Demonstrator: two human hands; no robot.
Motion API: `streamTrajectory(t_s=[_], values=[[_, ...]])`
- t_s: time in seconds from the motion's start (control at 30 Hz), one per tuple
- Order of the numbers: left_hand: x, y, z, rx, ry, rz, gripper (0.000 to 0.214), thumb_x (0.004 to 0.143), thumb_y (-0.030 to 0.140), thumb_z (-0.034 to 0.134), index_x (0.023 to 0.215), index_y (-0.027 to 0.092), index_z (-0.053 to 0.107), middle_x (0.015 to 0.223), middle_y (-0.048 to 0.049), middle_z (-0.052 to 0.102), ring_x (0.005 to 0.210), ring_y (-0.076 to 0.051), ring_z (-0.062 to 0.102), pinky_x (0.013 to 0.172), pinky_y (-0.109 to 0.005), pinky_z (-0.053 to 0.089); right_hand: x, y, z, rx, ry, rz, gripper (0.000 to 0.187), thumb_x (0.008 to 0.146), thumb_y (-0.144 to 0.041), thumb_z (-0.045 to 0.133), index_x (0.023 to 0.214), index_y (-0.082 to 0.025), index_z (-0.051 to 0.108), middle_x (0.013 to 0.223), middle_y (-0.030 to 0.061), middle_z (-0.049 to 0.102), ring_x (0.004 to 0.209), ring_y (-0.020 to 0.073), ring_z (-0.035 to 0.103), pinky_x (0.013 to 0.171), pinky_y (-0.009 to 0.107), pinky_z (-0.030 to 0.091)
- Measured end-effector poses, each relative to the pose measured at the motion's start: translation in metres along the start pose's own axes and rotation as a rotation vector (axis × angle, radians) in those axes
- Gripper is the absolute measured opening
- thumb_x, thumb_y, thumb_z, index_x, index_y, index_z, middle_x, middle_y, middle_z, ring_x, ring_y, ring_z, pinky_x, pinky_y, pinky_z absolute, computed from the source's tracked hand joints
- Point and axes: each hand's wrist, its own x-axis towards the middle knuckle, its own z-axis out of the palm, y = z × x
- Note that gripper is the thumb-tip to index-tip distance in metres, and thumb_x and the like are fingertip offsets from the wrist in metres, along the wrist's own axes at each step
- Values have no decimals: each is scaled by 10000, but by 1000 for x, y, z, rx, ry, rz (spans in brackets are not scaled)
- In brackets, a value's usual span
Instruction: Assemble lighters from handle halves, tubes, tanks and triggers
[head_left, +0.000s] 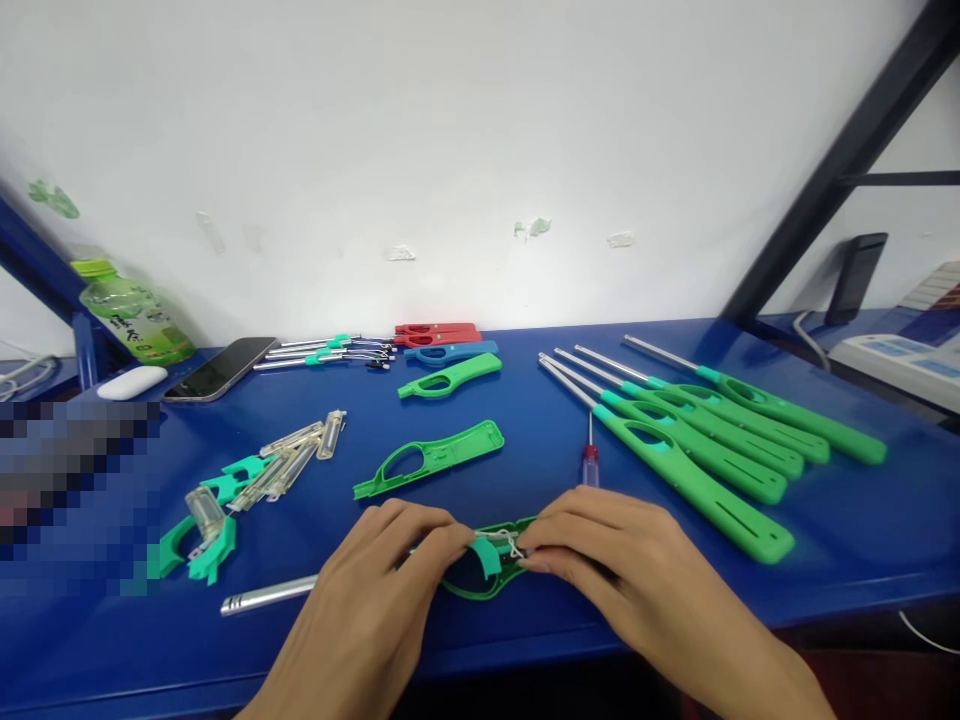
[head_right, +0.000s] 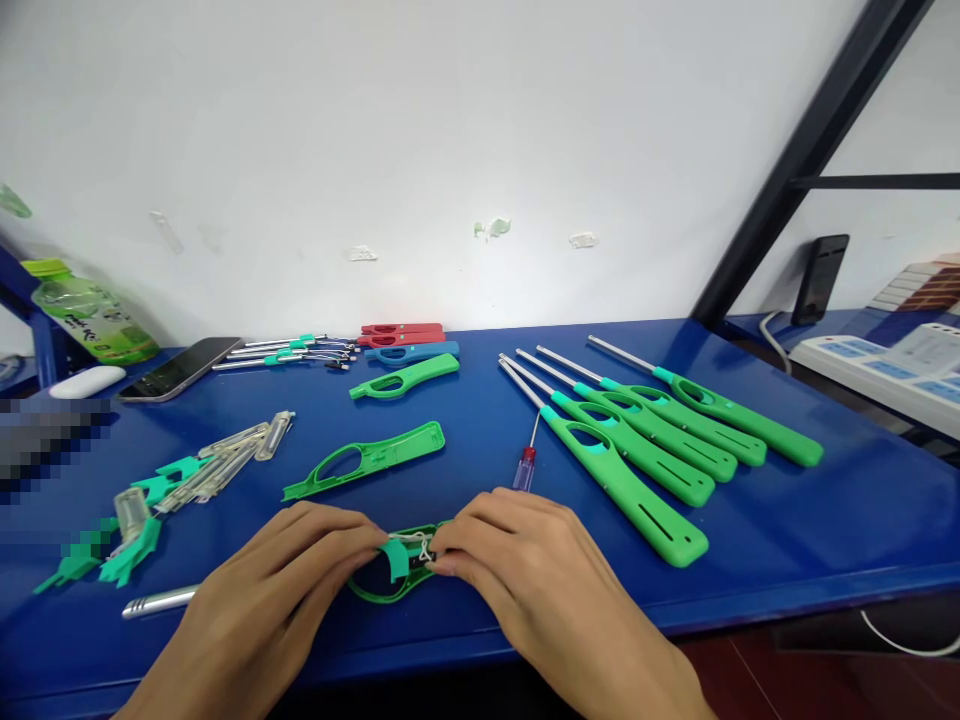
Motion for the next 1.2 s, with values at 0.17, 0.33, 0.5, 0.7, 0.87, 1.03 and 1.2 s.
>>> streamTrajectory(t_s=[0.17, 0.33, 0.5, 0.7, 0.87, 1.03, 1.2], values=[[1, 0, -2, 35, 3, 37, 346, 1071, 21, 459, 1209, 237, 692, 1057, -12, 769, 866, -158, 727, 769, -273, 612, 0, 0, -1, 8, 13, -8, 132, 1113, -250, 621, 1100, -291, 746, 1046, -65, 777, 908, 112, 715, 867, 240, 521], [0, -1, -4, -2, 3, 27, 355, 1072, 31, 456, 1214, 241, 704, 1068, -17, 753, 891, -143, 739, 765, -240, 623, -1, 0, -1, 12, 16, -6, 172, 1127, -273, 596, 1099, -300, 764, 1042, -60, 777, 905, 114, 713, 863, 241, 530], [-4, 2, -4, -33, -35, -10, 330, 1070, 42, 478, 1240, 226, 694, 1117, -45, 724, 954, -173, 720, 804, -290, 629, -2, 0, -1, 3, 6, -7, 192, 1131, -271, 582, 1142, -326, 767, 1061, -50, 767, 910, 121, 708, 853, 247, 538], [-4, 3, -1, -33, -44, 6, 211, 1108, 150, 557, 1269, 201, 682, 1114, -58, 718, 965, -209, 700, 821, -367, 627, -5, -1, -2, -88, -18, -22, 190, 1140, -280, 558, 1160, -326, 741, 1063, -27, 738, 903, 141, 682, 817, 279, 531], [-2, 3, 1, -28, -35, 7, 162, 1117, 198, 571, 1227, 217, 688, 1086, -41, 722, 923, -207, 709, 774, -373, 618, -8, -3, -2, -199, -53, -71, 180, 1138, -243, 540, 1192, -290, 706, 1058, -2, 712, 898, 165, 658, 825, 329, 523], [-3, 5, 1, -6, -28, 14, 176, 1122, 202, 563, 1241, 200, 693, 1076, -50, 731, 917, -211, 714, 784, -382, 616, -7, -3, -2, -224, -62, -84, 163, 1135, -247, 545, 1187, -277, 697, 1036, 1, 706, 894, 174, 657, 825, 343, 519], [-2, 7, -1, -12, -18, -8, 179, 1128, 203, 555, 1239, 199, 695, 1082, -50, 741, 938, -198, 724, 808, -358, 607, -4, -2, -2, -202, -29, -97, 177, 1137, -244, 534, 1141, -287, 705, 1053, -17, 745, 895, 167, 694, 840, 326, 538]])
